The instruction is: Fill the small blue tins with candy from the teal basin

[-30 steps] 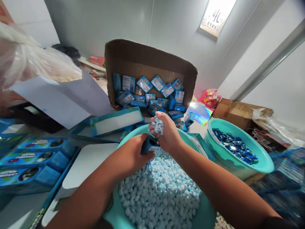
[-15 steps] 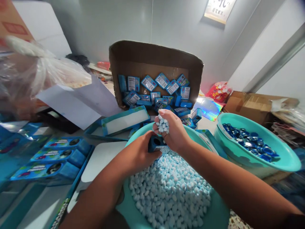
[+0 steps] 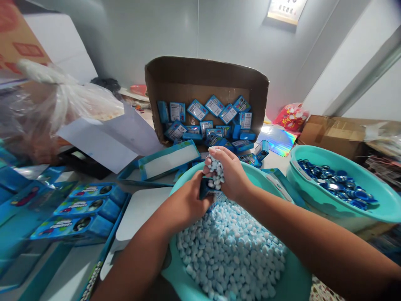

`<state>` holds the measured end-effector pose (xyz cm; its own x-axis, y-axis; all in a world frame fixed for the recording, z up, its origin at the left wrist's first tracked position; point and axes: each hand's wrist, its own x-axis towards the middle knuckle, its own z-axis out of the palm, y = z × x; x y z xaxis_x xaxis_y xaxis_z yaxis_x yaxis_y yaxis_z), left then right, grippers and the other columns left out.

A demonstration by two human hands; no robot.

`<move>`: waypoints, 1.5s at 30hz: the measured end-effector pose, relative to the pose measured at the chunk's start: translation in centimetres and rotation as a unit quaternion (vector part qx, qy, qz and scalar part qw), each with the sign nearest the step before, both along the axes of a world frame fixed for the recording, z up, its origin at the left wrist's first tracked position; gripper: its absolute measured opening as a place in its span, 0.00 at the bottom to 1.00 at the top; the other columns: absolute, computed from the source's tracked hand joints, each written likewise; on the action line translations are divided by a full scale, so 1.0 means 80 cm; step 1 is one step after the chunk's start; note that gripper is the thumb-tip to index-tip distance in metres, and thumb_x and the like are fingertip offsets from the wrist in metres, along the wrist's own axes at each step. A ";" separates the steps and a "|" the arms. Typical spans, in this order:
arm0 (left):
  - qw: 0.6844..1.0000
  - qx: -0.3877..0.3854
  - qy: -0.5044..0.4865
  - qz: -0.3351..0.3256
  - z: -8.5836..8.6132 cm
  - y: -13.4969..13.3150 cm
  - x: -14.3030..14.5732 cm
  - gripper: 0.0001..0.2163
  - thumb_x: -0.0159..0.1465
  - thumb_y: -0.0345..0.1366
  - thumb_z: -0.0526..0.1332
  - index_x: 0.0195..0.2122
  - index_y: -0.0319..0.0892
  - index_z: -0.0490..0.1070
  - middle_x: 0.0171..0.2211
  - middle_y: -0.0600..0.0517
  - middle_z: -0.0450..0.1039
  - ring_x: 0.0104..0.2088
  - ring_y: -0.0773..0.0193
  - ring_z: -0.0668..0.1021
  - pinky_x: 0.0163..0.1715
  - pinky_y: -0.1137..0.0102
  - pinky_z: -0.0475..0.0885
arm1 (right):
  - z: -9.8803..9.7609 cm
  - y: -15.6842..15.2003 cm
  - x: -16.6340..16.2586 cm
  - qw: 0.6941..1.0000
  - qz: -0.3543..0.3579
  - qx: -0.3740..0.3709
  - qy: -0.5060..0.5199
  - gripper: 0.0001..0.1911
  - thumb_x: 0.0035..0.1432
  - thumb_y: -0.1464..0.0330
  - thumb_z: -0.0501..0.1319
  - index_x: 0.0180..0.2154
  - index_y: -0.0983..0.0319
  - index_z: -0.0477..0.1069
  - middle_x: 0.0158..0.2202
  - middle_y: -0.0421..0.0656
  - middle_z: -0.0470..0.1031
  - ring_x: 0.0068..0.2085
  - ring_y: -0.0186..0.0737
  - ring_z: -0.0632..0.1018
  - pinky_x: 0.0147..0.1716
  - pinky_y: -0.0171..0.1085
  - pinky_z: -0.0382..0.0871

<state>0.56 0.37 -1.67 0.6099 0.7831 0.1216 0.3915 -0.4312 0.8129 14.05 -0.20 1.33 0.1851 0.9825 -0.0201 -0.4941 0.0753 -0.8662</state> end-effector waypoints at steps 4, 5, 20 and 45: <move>1.000 -0.005 -0.006 -0.007 0.000 0.001 0.001 0.26 0.59 0.36 0.62 0.60 0.43 0.61 0.56 0.47 0.71 0.57 0.50 0.73 0.57 0.59 0.70 | 0.001 0.000 0.000 1.000 0.002 -0.003 0.005 0.16 0.46 0.61 0.71 0.33 0.60 0.68 0.23 0.35 0.72 0.22 0.32 0.74 0.21 0.29 0.68; 1.000 -0.005 -0.008 -0.012 -0.001 0.001 0.001 0.27 0.60 0.36 0.62 0.60 0.43 0.61 0.57 0.46 0.70 0.57 0.50 0.73 0.57 0.59 0.70 | 0.001 0.000 0.001 1.000 0.004 0.000 0.006 0.16 0.47 0.61 0.71 0.33 0.60 0.68 0.23 0.35 0.72 0.22 0.32 0.74 0.21 0.29 0.68; 0.998 0.005 -0.044 -0.043 0.005 0.001 -0.003 0.27 0.61 0.38 0.63 0.61 0.41 0.61 0.59 0.45 0.68 0.59 0.51 0.71 0.61 0.59 0.66 | 0.004 -0.004 -0.001 0.999 0.035 0.009 0.039 0.13 0.48 0.60 0.68 0.28 0.61 0.68 0.22 0.36 0.69 0.23 0.33 0.71 0.24 0.33 0.67; 0.999 -0.007 -0.024 -0.037 0.011 -0.002 -0.004 0.19 0.60 0.36 0.63 0.54 0.42 0.68 0.50 0.48 0.75 0.49 0.53 0.77 0.53 0.61 0.72 | 0.008 -0.006 0.002 0.993 0.080 0.011 0.090 0.16 0.49 0.57 0.65 0.21 0.60 0.66 0.21 0.38 0.67 0.25 0.34 0.71 0.28 0.35 0.67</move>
<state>0.26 0.21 -0.83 0.6598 0.7381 0.1413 0.3192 -0.4455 0.8365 14.19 -0.70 1.97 0.0225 0.9996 -0.0170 -0.6473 0.0016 -0.7622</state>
